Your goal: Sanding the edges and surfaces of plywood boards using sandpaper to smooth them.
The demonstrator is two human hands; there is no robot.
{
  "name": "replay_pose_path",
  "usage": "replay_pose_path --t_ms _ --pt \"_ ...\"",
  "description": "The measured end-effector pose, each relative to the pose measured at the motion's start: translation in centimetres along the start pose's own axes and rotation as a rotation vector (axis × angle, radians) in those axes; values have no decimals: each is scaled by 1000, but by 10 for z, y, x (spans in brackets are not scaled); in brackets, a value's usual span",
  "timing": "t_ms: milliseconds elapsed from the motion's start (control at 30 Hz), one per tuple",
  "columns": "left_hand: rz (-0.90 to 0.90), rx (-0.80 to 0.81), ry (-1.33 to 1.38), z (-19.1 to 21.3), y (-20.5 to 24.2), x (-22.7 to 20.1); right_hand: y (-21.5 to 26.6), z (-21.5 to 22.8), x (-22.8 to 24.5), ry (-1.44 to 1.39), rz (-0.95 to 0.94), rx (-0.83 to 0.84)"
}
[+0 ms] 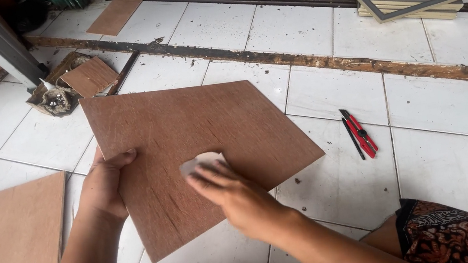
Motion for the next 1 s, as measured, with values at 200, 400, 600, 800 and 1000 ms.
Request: replay_pose_path --t_ms 200,400,600,800,1000 --pt "67 76 81 -2 3 5 56 -13 -277 326 -841 85" --pt "154 86 21 -27 21 -9 7 1 -51 20 -141 -18" --pt "162 134 -80 -23 14 6 39 15 -200 470 -660 49" --pt "53 49 -115 -6 -11 5 18 17 -82 242 -346 -48" --pt "55 74 -45 -16 1 2 10 -4 -123 424 -388 37"
Point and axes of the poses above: each hand's wrist, its own y-axis away from the middle knuckle, its own z-axis out of the back of the hand, x = y × z, the point moved 7 cm from there along -y, towards the middle knuckle
